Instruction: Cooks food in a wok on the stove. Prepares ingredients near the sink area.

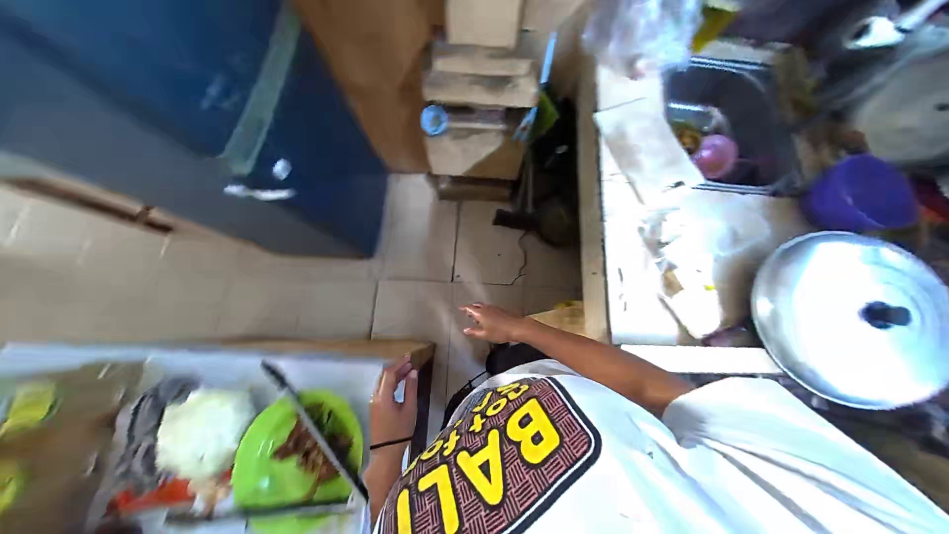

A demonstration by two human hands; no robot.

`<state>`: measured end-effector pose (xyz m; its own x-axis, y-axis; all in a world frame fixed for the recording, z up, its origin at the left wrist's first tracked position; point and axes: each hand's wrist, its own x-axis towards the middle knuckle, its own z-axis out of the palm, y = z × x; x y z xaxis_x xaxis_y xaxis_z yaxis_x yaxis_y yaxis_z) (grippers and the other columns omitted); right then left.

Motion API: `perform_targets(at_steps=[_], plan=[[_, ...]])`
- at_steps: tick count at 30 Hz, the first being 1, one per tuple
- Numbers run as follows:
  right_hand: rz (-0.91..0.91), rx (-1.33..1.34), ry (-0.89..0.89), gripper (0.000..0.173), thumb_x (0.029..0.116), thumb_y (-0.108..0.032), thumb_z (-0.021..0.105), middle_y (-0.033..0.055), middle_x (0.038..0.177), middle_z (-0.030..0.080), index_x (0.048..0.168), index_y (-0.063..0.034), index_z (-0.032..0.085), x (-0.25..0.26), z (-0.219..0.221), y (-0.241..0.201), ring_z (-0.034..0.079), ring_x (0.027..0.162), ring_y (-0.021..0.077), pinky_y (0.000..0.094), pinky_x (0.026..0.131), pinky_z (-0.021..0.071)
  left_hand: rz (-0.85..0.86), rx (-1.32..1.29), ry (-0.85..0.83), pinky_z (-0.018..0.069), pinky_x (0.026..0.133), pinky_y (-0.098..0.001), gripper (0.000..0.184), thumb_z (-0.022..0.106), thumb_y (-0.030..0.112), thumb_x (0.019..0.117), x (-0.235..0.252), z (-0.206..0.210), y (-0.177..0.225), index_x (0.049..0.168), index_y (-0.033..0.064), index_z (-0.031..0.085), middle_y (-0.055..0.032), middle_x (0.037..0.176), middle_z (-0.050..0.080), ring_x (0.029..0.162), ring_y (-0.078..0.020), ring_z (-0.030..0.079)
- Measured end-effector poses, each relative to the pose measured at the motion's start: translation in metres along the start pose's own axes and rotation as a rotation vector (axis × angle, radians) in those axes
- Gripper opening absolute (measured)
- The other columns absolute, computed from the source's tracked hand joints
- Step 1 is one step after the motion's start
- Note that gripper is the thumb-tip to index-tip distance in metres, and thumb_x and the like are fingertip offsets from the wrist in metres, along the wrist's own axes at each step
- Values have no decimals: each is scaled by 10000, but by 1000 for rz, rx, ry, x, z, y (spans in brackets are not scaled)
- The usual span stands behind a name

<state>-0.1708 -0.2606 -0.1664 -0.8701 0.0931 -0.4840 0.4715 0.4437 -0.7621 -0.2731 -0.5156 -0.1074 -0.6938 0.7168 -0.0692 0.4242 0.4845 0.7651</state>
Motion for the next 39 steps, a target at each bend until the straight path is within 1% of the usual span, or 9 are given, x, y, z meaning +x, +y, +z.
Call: perform_targets(at_steps=[6, 10, 14, 21, 26, 29, 32, 36, 39], plan=[[210, 121, 324, 527, 1080, -256, 530, 258, 1464, 539, 1529, 4, 433, -36, -123, 73, 582, 1307, 364, 478, 1130, 445, 186, 28, -189, 544, 970, -509, 356, 553, 136, 1018, 130, 38, 40, 1292, -77, 629, -258, 1248, 677, 1149, -364, 674], [287, 234, 521, 519, 1074, -260, 538, 251, 1416, 580, 1500, 24, 460, -52, -154, 115, 609, 1278, 348, 471, 1112, 471, 222, 86, -294, 526, 986, -536, 360, 545, 157, 1030, 206, 48, 59, 1306, -58, 628, -254, 1261, 671, 1173, -377, 658], [405, 314, 656, 480, 1067, -259, 545, 255, 1406, 582, 1455, 22, 514, -61, -164, 143, 613, 1265, 358, 482, 1107, 471, 311, 108, -385, 521, 992, -537, 366, 547, 129, 1020, 290, 58, 68, 1303, -94, 611, -294, 1252, 656, 1162, -402, 653], [482, 416, 1116, 364, 1072, -175, 501, 227, 1245, 686, 1331, 54, 614, -63, -201, 143, 685, 1141, 305, 430, 1036, 526, 476, 165, -602, 518, 990, -548, 350, 553, 98, 1016, 448, 91, 109, 1290, -113, 608, -303, 1242, 653, 1148, -414, 652], [585, 430, 1231, 387, 1078, -204, 485, 210, 1252, 683, 1358, 36, 601, -54, -227, 121, 673, 1163, 297, 427, 1056, 511, 632, 315, -838, 468, 1076, -561, 368, 559, 112, 1028, 545, 140, 174, 1332, -93, 595, -301, 1296, 630, 1214, -428, 623], [654, 404, 1289, 362, 1071, -201, 493, 210, 1229, 692, 1318, 23, 635, -55, -212, 116, 679, 1149, 324, 473, 1046, 514, 707, 459, -957, 438, 1107, -568, 383, 560, 145, 1044, 573, 182, 225, 1369, -56, 584, -282, 1347, 610, 1269, -423, 592], [743, 430, 1464, 336, 1062, -184, 512, 210, 1180, 715, 1269, 28, 670, -66, -179, 115, 705, 1096, 318, 456, 1012, 544, 826, 467, -1037, 437, 1112, -552, 379, 561, 150, 1046, 573, 233, 271, 1370, -45, 588, -266, 1369, 602, 1276, -411, 589], [924, 488, 1654, 323, 1049, -143, 531, 222, 1166, 719, 1268, 51, 668, -98, -138, 110, 717, 1059, 328, 464, 979, 563, 978, 434, -1215, 424, 1145, -499, 379, 544, 171, 1055, 537, 309, 323, 1377, -23, 595, -218, 1408, 596, 1323, -350, 571], [1029, 432, 1823, 294, 1037, -113, 554, 228, 1121, 729, 1234, 65, 680, -119, -116, 107, 728, 1018, 343, 489, 924, 588, 933, 310, -1425, 447, 1130, -444, 389, 523, 181, 1066, 510, 367, 360, 1386, -37, 570, -216, 1418, 585, 1343, -300, 556]])
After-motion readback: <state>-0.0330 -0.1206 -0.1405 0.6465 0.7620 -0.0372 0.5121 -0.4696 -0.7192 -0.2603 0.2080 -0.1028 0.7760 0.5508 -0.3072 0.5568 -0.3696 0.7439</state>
